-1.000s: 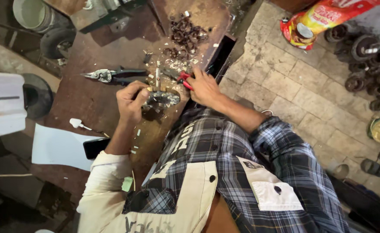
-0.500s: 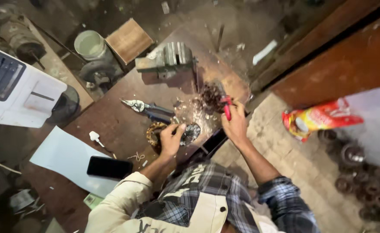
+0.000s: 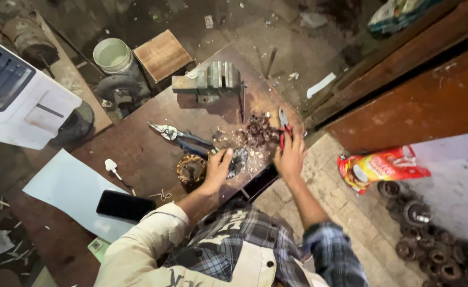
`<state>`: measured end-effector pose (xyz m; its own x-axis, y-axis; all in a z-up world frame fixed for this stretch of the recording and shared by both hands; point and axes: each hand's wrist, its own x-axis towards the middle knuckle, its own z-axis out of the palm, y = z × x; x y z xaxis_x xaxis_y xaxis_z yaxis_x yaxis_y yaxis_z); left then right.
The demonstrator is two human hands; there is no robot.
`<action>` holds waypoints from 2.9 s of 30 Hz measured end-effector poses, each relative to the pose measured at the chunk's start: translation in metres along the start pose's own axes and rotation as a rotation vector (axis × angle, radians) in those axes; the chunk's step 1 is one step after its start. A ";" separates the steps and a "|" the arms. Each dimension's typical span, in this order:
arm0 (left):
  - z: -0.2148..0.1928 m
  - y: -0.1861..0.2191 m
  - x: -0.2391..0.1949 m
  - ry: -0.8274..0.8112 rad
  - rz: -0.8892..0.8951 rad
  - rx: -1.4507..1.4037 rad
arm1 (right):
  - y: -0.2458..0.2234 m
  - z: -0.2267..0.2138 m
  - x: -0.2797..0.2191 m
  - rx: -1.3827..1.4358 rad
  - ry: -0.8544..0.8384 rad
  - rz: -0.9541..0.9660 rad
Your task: The person uses red-handled pliers to strip and cut wires on a small circular electrical component at a cluttered workbench. They then insert a metal pin into the component and continue adjusting the wires by hand.
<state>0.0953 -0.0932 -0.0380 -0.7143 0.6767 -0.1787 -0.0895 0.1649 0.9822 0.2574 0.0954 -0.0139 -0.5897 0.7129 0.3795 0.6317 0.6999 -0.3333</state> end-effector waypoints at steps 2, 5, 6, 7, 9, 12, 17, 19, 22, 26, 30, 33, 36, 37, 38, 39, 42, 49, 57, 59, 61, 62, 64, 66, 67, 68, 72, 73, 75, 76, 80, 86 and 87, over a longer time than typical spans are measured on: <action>0.002 0.002 0.003 0.006 0.050 0.017 | -0.030 -0.006 -0.012 0.227 0.040 -0.090; 0.011 -0.005 -0.004 0.069 0.100 -0.066 | -0.078 -0.004 -0.036 0.540 -0.080 -0.170; 0.016 -0.007 -0.006 0.067 0.071 -0.119 | -0.087 -0.003 -0.037 0.554 -0.093 -0.167; 0.020 -0.009 -0.007 0.066 0.043 -0.171 | -0.094 -0.003 -0.038 0.569 -0.106 -0.163; 0.023 -0.011 -0.007 0.059 -0.003 -0.275 | -0.103 -0.004 -0.036 0.583 -0.138 -0.153; 0.015 -0.009 -0.005 0.051 -0.024 -0.326 | -0.110 -0.010 -0.030 0.597 -0.176 -0.117; 0.015 0.000 0.002 0.038 -0.068 -0.373 | -0.108 -0.010 -0.027 0.704 -0.186 0.103; 0.004 0.001 0.000 -0.012 -0.078 -0.418 | -0.113 -0.003 -0.037 0.729 -0.185 0.206; -0.007 0.011 0.011 -0.112 -0.193 -0.571 | -0.108 0.003 -0.033 0.633 -0.106 0.049; -0.025 0.028 0.012 -0.249 -0.440 -0.745 | -0.109 0.003 -0.036 0.606 -0.109 0.006; -0.026 0.034 0.023 -0.331 -0.489 -0.663 | -0.106 -0.001 -0.032 0.607 -0.119 -0.006; -0.036 0.015 0.024 -0.362 -0.450 -0.643 | -0.116 0.001 -0.034 0.605 -0.085 0.017; -0.031 -0.011 0.040 -0.367 -0.398 -0.657 | -0.119 0.000 -0.032 0.630 -0.027 0.058; -0.030 -0.019 0.045 -0.371 -0.375 -0.653 | -0.119 0.000 -0.032 0.683 -0.063 0.132; -0.025 -0.026 0.049 -0.356 -0.382 -0.641 | -0.118 -0.002 -0.034 0.725 -0.093 0.218; -0.022 -0.031 0.052 -0.341 -0.389 -0.629 | -0.118 -0.004 -0.035 0.763 -0.124 0.306; -0.023 -0.038 0.055 -0.347 -0.421 -0.594 | -0.118 -0.006 -0.033 0.791 -0.116 0.217; -0.028 -0.039 0.059 -0.397 -0.464 -0.502 | -0.113 -0.011 -0.025 0.567 -0.110 -0.037; -0.024 -0.041 0.059 -0.417 -0.387 -0.500 | -0.099 0.019 -0.030 0.739 -0.204 0.245; -0.023 -0.043 0.056 -0.413 -0.382 -0.506 | -0.084 0.034 -0.029 0.905 -0.286 0.338; -0.026 -0.042 0.060 -0.411 -0.383 -0.491 | -0.074 0.045 -0.018 0.968 -0.361 0.379; -0.027 -0.040 0.064 -0.417 -0.378 -0.499 | -0.070 0.048 -0.008 0.945 -0.395 0.371; -0.026 -0.041 0.062 -0.432 -0.378 -0.514 | -0.068 0.043 -0.001 0.899 -0.435 0.326; -0.021 -0.049 0.048 -0.363 -0.403 -0.497 | -0.073 0.027 -0.009 0.857 -0.452 0.252; -0.018 -0.052 0.042 -0.327 -0.417 -0.489 | -0.077 0.017 -0.014 0.766 -0.382 0.154; -0.017 -0.051 0.044 -0.313 -0.362 -0.451 | -0.084 0.010 -0.013 0.678 -0.310 0.060; -0.017 -0.033 0.068 -0.303 -0.226 -0.362 | -0.103 -0.008 0.002 0.565 -0.195 -0.035; -0.018 -0.031 0.069 -0.221 0.089 0.052 | -0.104 -0.007 0.003 0.556 -0.212 -0.032; -0.019 -0.037 0.042 -0.340 -0.315 -0.405 | -0.101 -0.006 -0.017 0.572 -0.108 -0.103; -0.022 -0.037 0.037 -0.273 -0.358 -0.388 | -0.099 -0.001 -0.019 0.652 -0.199 0.031; -0.034 -0.016 0.050 -0.354 -0.448 -0.588 | -0.101 0.008 -0.016 0.725 -0.168 0.145; -0.038 -0.025 0.045 -0.354 -0.291 -0.460 | -0.103 0.003 -0.030 0.751 -0.243 0.216; -0.038 -0.029 0.047 -0.322 -0.321 -0.491 | -0.102 0.002 -0.030 0.750 -0.261 0.229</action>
<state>0.0380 -0.0929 -0.0726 -0.3635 0.8413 -0.4001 -0.6228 0.1000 0.7760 0.2095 0.0031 0.0069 -0.6436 0.7637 0.0502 0.3010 0.3129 -0.9008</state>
